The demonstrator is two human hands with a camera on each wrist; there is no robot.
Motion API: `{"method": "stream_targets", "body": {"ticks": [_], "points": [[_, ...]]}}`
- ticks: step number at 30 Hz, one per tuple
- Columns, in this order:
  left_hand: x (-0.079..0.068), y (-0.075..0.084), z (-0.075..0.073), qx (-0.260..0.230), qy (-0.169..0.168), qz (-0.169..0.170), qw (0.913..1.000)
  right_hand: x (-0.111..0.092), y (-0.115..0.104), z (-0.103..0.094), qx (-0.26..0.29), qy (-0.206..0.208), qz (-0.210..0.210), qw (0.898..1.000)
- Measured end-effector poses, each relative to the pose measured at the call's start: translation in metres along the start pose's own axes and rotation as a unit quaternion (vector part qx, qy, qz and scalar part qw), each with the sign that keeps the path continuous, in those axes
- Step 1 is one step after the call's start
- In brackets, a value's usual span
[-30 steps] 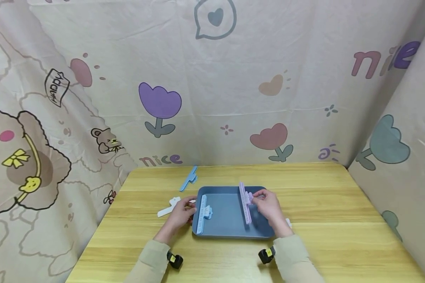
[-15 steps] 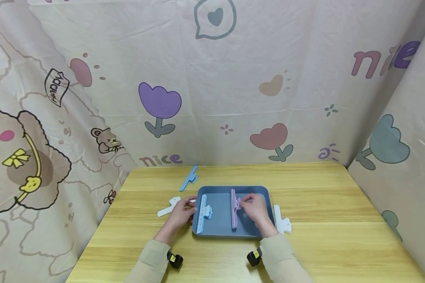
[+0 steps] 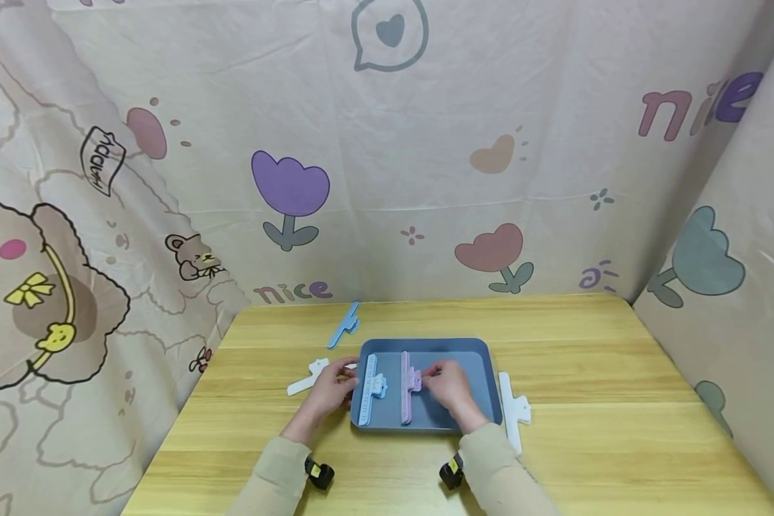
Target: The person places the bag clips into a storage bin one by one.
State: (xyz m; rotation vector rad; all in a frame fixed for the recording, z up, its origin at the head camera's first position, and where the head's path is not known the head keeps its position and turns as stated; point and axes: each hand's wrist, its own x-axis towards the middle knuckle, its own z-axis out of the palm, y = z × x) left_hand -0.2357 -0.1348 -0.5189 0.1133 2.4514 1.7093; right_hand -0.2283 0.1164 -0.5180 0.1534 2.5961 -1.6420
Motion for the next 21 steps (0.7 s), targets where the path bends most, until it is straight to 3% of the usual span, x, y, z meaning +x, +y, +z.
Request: {"method": "stream_targets", "body": {"ticks": [14,21], "points": [[0.0,0.001,0.0,-0.005,0.0,-0.004,1.0,-0.004,-0.005,0.0,0.005,-0.062,-0.017,0.998],[-0.001,0.001,0.0,-0.003,-0.002,-0.006,1.0,-0.008,-0.006,-0.007,0.014,-0.164,-0.029,0.986]]}}
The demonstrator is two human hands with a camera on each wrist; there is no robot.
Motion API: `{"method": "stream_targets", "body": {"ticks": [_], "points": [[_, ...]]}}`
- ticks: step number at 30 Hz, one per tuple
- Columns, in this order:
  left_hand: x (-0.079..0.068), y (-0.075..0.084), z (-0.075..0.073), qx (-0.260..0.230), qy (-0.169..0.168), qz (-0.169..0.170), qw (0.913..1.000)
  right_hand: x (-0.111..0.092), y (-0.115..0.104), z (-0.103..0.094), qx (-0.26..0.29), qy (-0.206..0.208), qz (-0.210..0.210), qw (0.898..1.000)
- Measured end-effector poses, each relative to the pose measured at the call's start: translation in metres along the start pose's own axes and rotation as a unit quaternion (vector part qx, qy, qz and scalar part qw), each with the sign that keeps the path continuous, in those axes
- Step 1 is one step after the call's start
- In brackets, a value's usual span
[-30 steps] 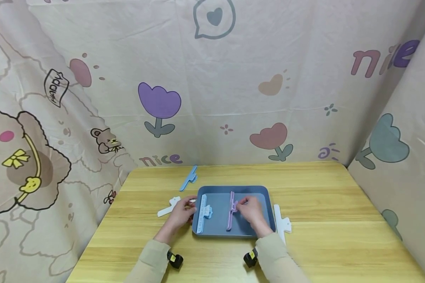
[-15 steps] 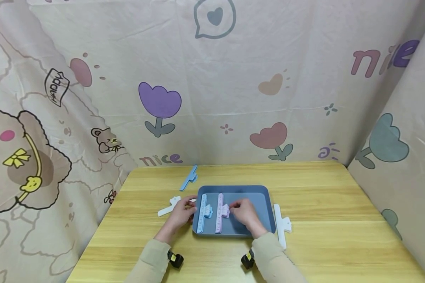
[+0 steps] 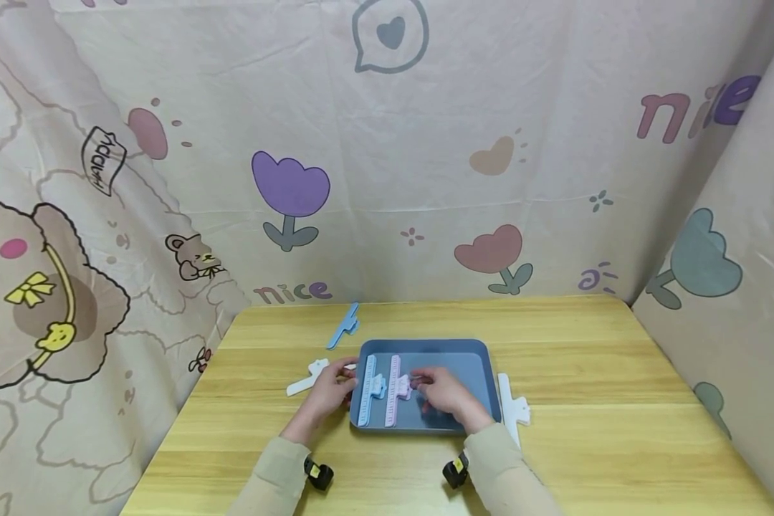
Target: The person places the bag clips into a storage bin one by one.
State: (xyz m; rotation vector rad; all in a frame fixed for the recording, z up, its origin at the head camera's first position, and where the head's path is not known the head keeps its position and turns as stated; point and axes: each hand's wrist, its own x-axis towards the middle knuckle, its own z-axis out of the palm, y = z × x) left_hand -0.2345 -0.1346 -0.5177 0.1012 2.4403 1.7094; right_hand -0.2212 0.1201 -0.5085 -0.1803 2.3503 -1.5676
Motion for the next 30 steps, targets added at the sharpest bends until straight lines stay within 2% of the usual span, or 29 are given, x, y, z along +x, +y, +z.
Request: {"method": "stream_targets", "body": {"ticks": [4,8,17,25,30], "points": [[0.0,0.0,0.0,0.0,0.002,-0.002,1.0,-0.002,-0.002,-0.002,0.011,-0.049,-0.009,0.999],[0.0,0.0,0.0,0.0,0.001,-0.004,1.0,-0.002,-0.003,-0.001,0.02,-0.059,-0.01,0.998],[0.0,0.0,0.001,-0.003,0.002,-0.005,1.0,-0.009,-0.008,-0.012,-0.005,-0.036,-0.026,0.999],[-0.001,0.001,0.0,-0.004,0.003,0.002,1.0,-0.026,-0.01,-0.038,0.014,-0.042,-0.053,0.998],[0.0,0.001,0.0,-0.001,0.004,-0.003,1.0,-0.038,-0.004,-0.059,0.007,-0.022,-0.063,0.998]]}}
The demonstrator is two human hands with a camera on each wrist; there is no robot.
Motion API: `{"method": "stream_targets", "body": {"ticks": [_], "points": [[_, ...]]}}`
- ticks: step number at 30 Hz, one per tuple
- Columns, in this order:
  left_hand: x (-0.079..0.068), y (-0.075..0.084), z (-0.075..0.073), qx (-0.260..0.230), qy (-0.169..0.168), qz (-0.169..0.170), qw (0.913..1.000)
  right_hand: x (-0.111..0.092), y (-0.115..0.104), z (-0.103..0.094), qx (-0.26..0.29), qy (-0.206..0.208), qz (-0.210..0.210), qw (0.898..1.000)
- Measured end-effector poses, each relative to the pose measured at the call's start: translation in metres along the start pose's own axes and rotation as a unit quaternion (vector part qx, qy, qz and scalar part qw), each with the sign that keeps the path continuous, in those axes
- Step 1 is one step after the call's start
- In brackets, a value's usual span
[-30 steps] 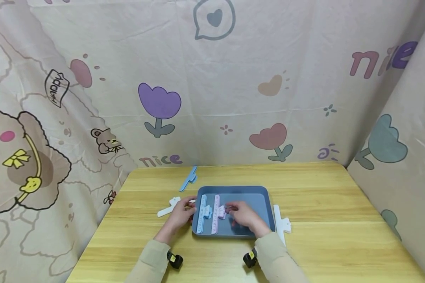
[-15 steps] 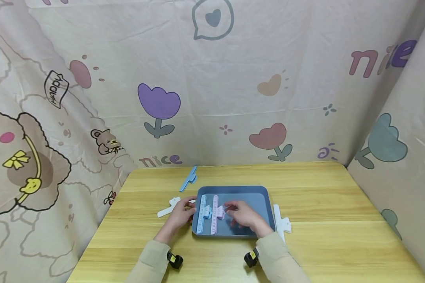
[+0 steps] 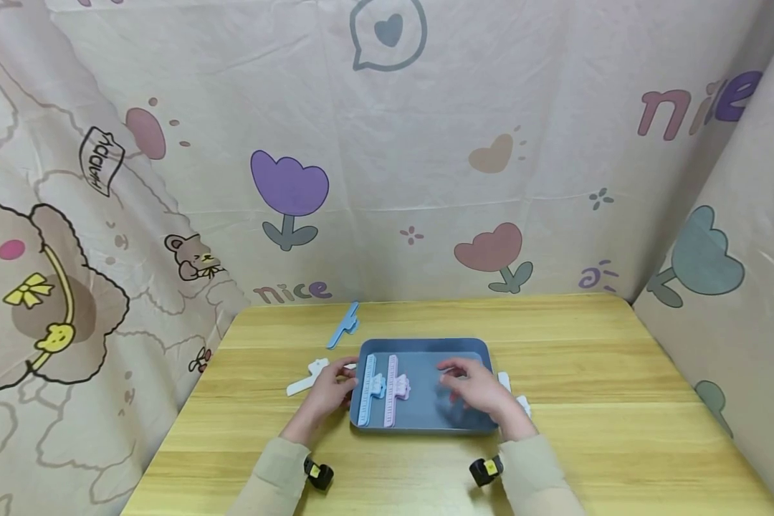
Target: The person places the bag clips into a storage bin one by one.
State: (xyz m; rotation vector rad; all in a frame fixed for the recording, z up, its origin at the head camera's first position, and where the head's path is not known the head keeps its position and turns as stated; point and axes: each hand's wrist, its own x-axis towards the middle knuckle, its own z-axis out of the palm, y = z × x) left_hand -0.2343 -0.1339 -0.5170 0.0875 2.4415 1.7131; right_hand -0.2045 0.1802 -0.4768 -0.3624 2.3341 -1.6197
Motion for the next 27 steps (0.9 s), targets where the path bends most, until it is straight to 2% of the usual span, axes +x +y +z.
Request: {"method": "stream_targets", "body": {"ticks": [14,27], "points": [[0.0,-0.001,0.0,0.002,0.001,-0.005,1.0,-0.036,0.014,-0.051,0.035,0.084,0.038,0.995],[0.001,0.0,0.001,-0.004,0.003,-0.007,1.0,-0.068,0.041,-0.08,0.024,0.148,0.08,0.985]]}}
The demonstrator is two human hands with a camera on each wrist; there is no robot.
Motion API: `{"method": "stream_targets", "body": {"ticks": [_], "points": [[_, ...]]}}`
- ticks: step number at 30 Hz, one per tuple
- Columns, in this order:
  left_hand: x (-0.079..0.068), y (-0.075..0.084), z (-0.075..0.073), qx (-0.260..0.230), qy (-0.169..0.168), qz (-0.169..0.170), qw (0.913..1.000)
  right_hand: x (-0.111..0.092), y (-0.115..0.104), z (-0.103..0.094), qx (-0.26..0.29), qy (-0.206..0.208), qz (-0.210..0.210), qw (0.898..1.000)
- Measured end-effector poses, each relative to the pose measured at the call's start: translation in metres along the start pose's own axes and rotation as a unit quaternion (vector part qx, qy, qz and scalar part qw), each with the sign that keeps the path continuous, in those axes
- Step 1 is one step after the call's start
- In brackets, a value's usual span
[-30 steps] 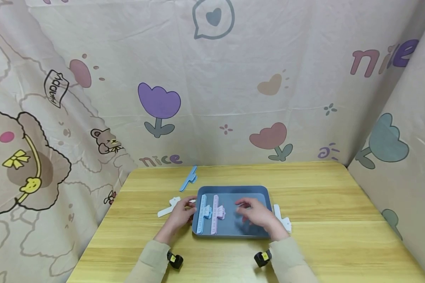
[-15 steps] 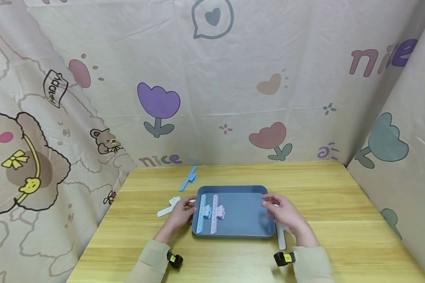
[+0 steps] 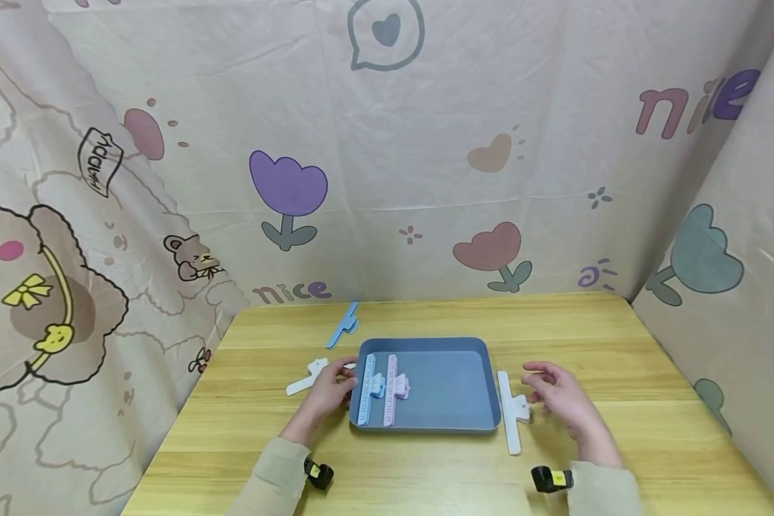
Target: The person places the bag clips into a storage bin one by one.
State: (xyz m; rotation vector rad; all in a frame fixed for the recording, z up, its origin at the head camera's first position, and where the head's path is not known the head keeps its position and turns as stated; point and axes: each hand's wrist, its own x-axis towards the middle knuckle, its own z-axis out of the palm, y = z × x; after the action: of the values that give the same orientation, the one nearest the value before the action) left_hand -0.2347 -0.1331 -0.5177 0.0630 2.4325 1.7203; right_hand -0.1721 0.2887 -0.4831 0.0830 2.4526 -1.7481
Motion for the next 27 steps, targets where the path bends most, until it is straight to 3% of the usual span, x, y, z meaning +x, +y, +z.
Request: {"method": "stream_targets", "body": {"ticks": [13,20,27], "points": [[0.0,-0.001,0.0,0.002,-0.003,0.008,1.0,-0.008,0.024,-0.021,-0.014,0.044,0.037,0.998],[-0.001,0.0,0.0,0.003,-0.001,0.006,1.0,-0.011,0.04,-0.022,-0.002,0.039,0.096,0.995],[0.0,-0.002,0.0,0.004,-0.001,0.005,1.0,-0.011,0.046,-0.019,0.004,0.032,0.117,0.993]]}}
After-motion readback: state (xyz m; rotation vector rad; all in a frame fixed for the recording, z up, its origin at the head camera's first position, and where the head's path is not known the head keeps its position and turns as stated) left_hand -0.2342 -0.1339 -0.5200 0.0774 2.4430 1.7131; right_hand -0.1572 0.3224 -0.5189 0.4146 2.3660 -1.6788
